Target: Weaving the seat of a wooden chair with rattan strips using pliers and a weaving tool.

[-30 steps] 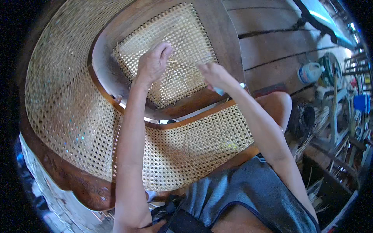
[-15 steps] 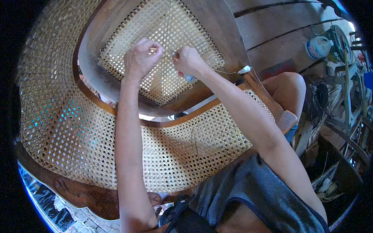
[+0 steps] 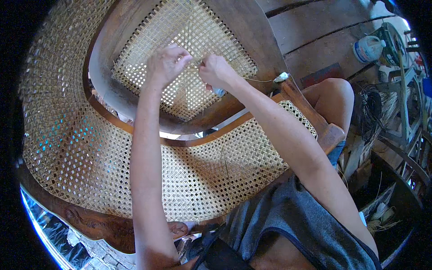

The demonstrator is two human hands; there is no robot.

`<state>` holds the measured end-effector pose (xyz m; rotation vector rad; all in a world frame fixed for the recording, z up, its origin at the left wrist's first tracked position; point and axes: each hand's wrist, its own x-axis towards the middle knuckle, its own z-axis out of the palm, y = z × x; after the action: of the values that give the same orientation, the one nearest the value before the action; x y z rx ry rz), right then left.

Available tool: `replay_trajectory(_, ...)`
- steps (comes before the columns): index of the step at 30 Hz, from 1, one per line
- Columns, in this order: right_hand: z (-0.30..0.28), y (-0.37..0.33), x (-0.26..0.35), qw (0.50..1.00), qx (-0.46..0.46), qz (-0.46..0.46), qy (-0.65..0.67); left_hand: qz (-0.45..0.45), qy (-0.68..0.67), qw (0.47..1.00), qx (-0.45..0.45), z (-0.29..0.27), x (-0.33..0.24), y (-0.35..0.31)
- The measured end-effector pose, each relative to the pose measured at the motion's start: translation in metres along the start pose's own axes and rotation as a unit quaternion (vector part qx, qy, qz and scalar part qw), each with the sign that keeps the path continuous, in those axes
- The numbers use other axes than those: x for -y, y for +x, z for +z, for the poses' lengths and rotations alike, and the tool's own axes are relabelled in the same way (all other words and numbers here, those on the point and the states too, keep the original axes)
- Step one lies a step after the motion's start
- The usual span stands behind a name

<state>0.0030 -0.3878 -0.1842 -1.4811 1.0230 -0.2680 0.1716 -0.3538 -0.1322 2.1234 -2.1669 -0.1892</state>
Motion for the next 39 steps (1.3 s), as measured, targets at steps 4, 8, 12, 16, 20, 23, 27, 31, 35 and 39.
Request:
replay_trajectory(4,-0.005,0.009,-0.012,0.992,-0.035,-0.037,-0.117,-0.010,-0.011,1.000,0.006,0.001,-0.019,0.000)
replay_trajectory(8,-0.026,-0.016,-0.030,0.970,-0.033,-0.044,-0.236,-0.058,0.035,0.997,0.037,0.007,-0.031,-0.009)
replay_trajectory(12,-0.046,-0.044,-0.031,0.956,-0.080,-0.084,-0.268,-0.010,-0.067,0.997,0.037,0.018,-0.043,-0.008)
replay_trajectory(16,-0.048,-0.044,-0.010,0.945,-0.093,-0.178,-0.258,-0.066,-0.384,0.911,0.133,0.016,-0.028,-0.006)
replay_trajectory(20,-0.041,-0.024,-0.004,0.986,-0.039,-0.091,-0.138,-0.083,-0.454,0.887,0.024,0.038,-0.012,0.000)
replay_trajectory(23,-0.029,-0.014,-0.020,0.996,0.001,-0.064,-0.069,-0.012,-0.260,0.965,-0.005,0.030,-0.018,0.002)
replay_trajectory(27,-0.017,-0.009,-0.020,0.997,0.010,-0.043,-0.061,0.082,-0.120,0.988,-0.058,0.035,-0.009,-0.002)
replay_trajectory(31,-0.005,0.006,-0.019,0.996,-0.036,-0.044,-0.064,0.084,-0.124,0.986,-0.070,0.040,-0.005,0.001)
replay_trajectory(35,0.001,0.007,-0.021,0.995,-0.048,-0.057,-0.059,0.088,-0.139,0.983,-0.080,0.039,-0.002,0.000)
replay_trajectory(39,-0.002,0.004,-0.021,0.997,-0.044,-0.059,-0.039,0.112,-0.111,0.985,-0.074,0.033,-0.007,0.002)
